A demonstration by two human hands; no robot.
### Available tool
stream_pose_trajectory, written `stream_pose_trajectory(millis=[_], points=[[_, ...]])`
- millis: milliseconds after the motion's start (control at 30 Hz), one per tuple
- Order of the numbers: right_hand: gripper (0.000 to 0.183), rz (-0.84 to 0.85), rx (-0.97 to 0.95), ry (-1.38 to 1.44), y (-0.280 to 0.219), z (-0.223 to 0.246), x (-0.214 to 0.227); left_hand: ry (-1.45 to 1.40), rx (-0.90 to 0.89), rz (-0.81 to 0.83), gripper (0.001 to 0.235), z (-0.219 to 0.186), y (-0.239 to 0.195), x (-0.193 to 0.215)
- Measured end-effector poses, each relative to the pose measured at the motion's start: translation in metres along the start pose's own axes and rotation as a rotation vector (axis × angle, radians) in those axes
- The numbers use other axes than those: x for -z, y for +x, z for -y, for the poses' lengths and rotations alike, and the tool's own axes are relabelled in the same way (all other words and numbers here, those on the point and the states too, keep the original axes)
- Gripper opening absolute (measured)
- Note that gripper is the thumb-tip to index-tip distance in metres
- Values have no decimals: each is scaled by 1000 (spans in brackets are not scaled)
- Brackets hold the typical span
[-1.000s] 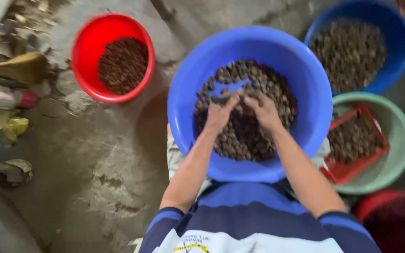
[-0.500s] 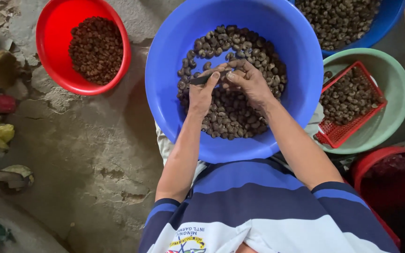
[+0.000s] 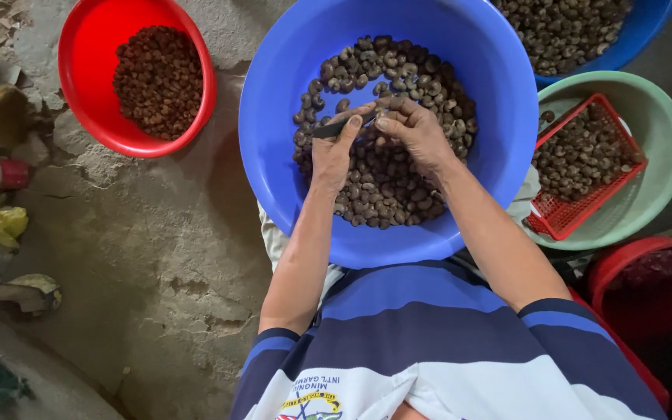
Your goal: A person is manually cleaning cashew nuts by scraping off the outer skin with a small handheld blade and sorting them into different plastic bowls.
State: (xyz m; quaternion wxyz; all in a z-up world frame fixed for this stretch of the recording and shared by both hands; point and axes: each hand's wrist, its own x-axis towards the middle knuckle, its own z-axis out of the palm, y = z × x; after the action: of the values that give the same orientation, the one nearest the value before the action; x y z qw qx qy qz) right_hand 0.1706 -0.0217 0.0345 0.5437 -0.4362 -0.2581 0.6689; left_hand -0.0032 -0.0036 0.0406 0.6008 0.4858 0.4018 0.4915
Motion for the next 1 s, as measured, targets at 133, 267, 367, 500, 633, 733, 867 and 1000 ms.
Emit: stream_pose_trajectory(millis=[133, 267, 367, 500, 633, 733, 867, 1000], points=[[38, 13, 6, -18, 1, -4, 1, 36, 4, -8, 30, 16, 4, 11], [40, -21, 105, -306, 8, -16, 13, 63, 20, 25, 27, 5, -1, 6], [39, -33, 154, -516, 6, -17, 16, 123, 15, 44, 29, 15, -1, 7], [43, -38, 201, -685, 3, -5, 11, 203, -4, 54, 29, 11, -1, 6], [32, 38, 255, -714, -4, 10, 3, 239, -10, 123, 31, -7, -6, 0], [34, 42, 233, -759, -2, 5, 9, 301, -1, 69, 32, -3, -6, 3], [33, 54, 274, -803, -2, 5, 8, 282, -10, 119, 29, -9, -5, 0], [33, 77, 252, -803, -5, 9, 5, 279, 18, 99, 29, -8, -5, 3]])
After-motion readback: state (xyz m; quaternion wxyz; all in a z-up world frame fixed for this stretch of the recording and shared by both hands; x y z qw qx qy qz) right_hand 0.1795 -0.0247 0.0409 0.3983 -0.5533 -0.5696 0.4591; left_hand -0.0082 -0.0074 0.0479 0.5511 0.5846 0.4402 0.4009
